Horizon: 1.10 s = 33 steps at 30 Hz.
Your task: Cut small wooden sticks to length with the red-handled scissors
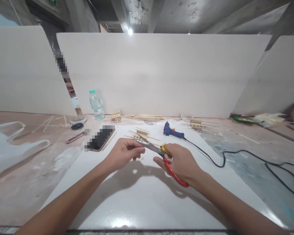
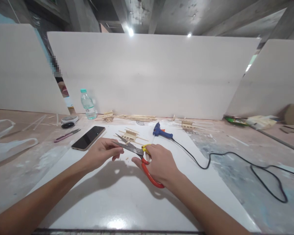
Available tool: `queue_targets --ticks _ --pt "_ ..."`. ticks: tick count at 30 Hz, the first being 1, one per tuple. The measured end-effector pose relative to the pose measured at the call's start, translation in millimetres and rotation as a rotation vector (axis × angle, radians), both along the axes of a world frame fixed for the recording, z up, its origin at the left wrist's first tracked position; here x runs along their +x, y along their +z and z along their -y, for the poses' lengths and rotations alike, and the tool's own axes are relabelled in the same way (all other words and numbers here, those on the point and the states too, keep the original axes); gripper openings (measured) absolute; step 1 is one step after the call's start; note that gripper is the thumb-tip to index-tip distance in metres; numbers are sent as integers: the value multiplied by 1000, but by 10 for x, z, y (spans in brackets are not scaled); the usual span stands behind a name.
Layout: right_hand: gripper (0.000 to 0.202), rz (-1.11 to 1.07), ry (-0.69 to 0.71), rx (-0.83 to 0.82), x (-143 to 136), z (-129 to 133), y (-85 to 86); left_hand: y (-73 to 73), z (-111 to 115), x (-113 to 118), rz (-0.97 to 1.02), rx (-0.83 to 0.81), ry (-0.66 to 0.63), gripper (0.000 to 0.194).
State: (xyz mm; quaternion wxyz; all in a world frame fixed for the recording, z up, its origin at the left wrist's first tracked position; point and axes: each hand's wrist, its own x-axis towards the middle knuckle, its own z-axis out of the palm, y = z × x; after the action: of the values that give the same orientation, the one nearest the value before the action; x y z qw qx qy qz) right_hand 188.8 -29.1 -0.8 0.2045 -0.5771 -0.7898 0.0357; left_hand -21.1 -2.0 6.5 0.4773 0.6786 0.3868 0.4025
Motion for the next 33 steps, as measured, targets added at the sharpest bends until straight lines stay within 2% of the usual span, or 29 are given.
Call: queue_targets --ticks 6,11,13,18,20,26,33 --pt "16 84 1 -72 50 -51 -58 -6 5 21 11 -9 17 16" --pt "15 103 -4 -124 67 -106 -91 -4 28 62 -74 72 178 11" --pt "16 97 -13 -104 48 -111 -99 -7 25 60 -105 104 204 9" --pt "41 28 -34 -93 -4 -64 -42 13 5 22 -74 65 155 9" --pt "45 -4 -24 -121 -7 -37 -2 29 1 12 -56 58 122 10" --pt "43 -47 -17 -108 3 1 47 53 2 -10 -69 33 22 16" --pt "37 44 36 20 4 25 -20 84 21 -12 -60 -31 -60 15"
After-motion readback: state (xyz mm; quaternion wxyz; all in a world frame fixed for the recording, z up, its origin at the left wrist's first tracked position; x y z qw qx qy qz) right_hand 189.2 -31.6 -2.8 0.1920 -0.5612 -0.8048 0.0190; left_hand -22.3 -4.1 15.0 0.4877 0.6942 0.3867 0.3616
